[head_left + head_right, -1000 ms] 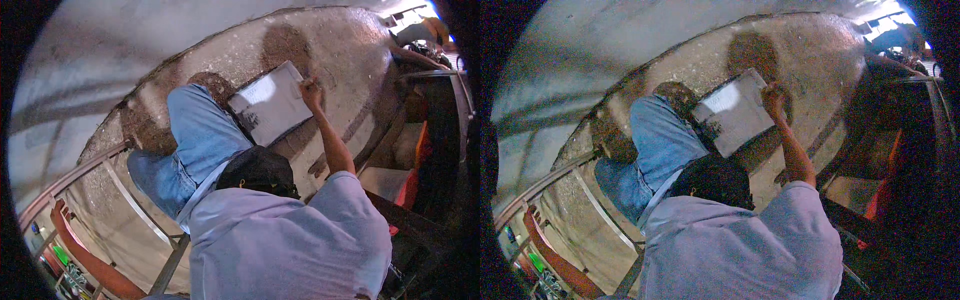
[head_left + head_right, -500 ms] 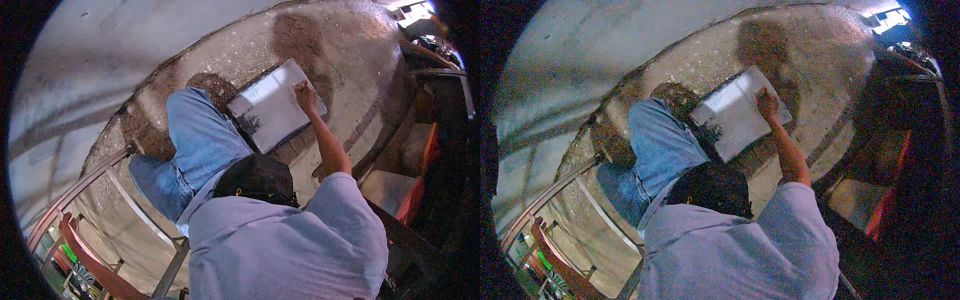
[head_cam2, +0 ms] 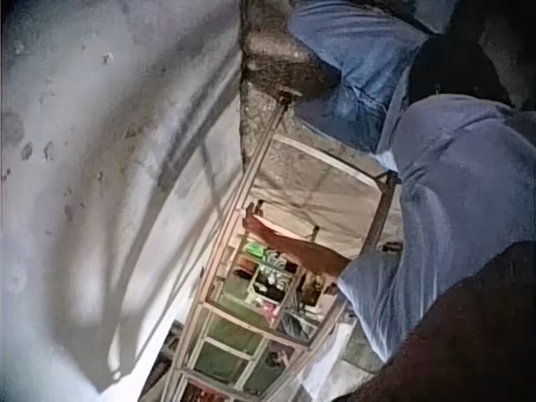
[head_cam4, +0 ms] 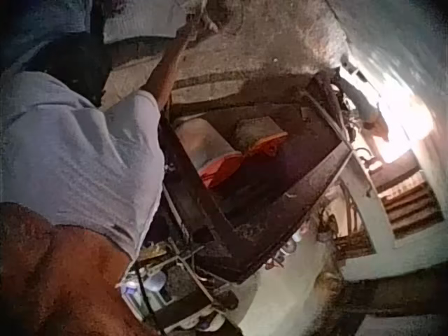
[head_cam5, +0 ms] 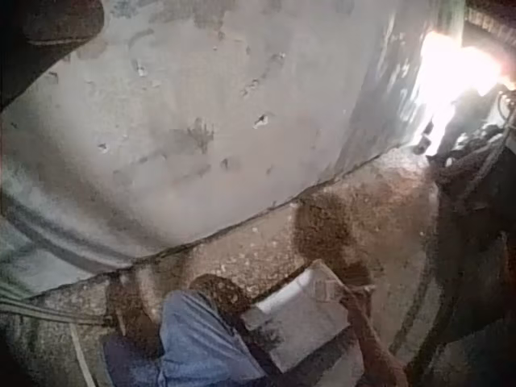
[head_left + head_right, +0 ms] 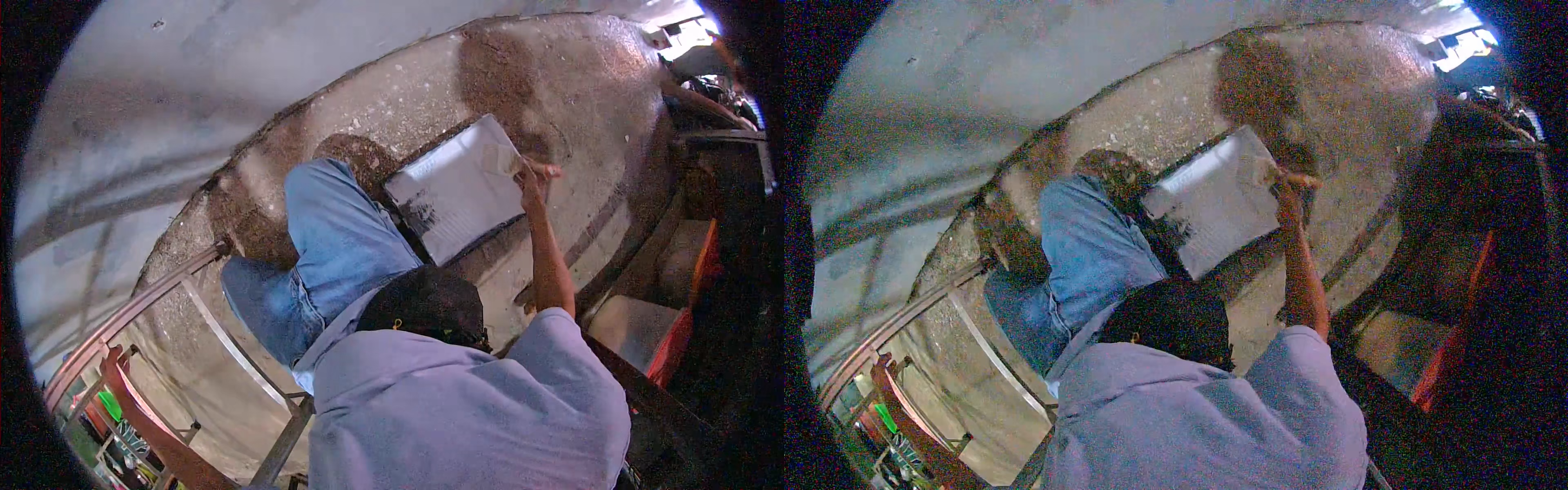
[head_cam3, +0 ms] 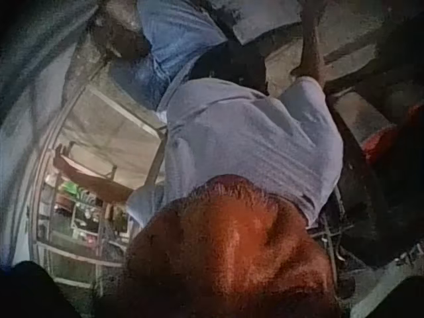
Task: The person paints a wall with a brush, dipping the brush into a tray of white paint and applying it to dark spots on the surface.
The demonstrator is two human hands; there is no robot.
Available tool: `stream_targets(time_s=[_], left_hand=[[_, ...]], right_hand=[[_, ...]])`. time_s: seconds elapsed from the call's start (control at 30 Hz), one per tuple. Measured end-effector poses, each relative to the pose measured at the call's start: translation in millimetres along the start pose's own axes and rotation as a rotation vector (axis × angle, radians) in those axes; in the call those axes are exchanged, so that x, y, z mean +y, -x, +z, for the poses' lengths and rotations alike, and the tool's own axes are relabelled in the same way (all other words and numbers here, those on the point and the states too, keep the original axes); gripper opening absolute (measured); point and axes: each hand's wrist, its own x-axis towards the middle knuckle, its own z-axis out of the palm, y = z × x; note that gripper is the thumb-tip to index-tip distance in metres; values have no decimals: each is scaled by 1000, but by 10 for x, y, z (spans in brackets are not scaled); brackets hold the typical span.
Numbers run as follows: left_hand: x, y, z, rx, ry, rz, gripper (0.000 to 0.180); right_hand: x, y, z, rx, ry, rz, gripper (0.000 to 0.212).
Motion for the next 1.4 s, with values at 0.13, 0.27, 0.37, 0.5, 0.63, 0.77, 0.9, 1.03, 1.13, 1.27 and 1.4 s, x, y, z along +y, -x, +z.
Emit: stream_targets(time_s=[0.13, 0.27, 0.37, 0.5, 0.63, 0.77, 0.9, 1.03, 1.13, 1.27, 1.4], left_hand=[[-36, -6, -43, 34, -47, 150, 32], [-357, -63, -140, 89, 133, 112, 22], [197, 200, 516, 157, 180, 103, 19], [195, 405, 487, 227, 55, 202, 20], [114, 368, 453, 270, -99, 313, 22], [581, 672, 630, 305, -77, 275, 22], [540, 723, 527, 277, -20, 196, 30], [861, 1003, 578, 300, -80, 233, 30], [695, 825, 603, 290, 26, 315, 31], [634, 802, 556, 319, -181, 323, 30], [579, 727, 550, 299, -208, 427, 31]], right_hand=[[6, -32, -1, -134, -423, 194, 22], [-44, 40, 523, -375, -140, -69, 19], [-664, 202, 1067, -606, -663, 196, 20], [-1823, 917, 2196, -642, -239, -118, 26], [-2544, 1211, 3144, -713, -60, -471, 29], [-3357, 1610, 3819, -563, 190, -1103, 19], [-3870, 1980, 4325, -530, 34, -1505, 17], [-4142, 2049, 4570, -625, 33, -1522, 19], [-4280, 2027, 4784, -369, 89, -1874, 17], [-4378, 2180, 4680, -160, 120, -1964, 12], [-3900, 1907, 4856, -339, 484, -1890, 25]])
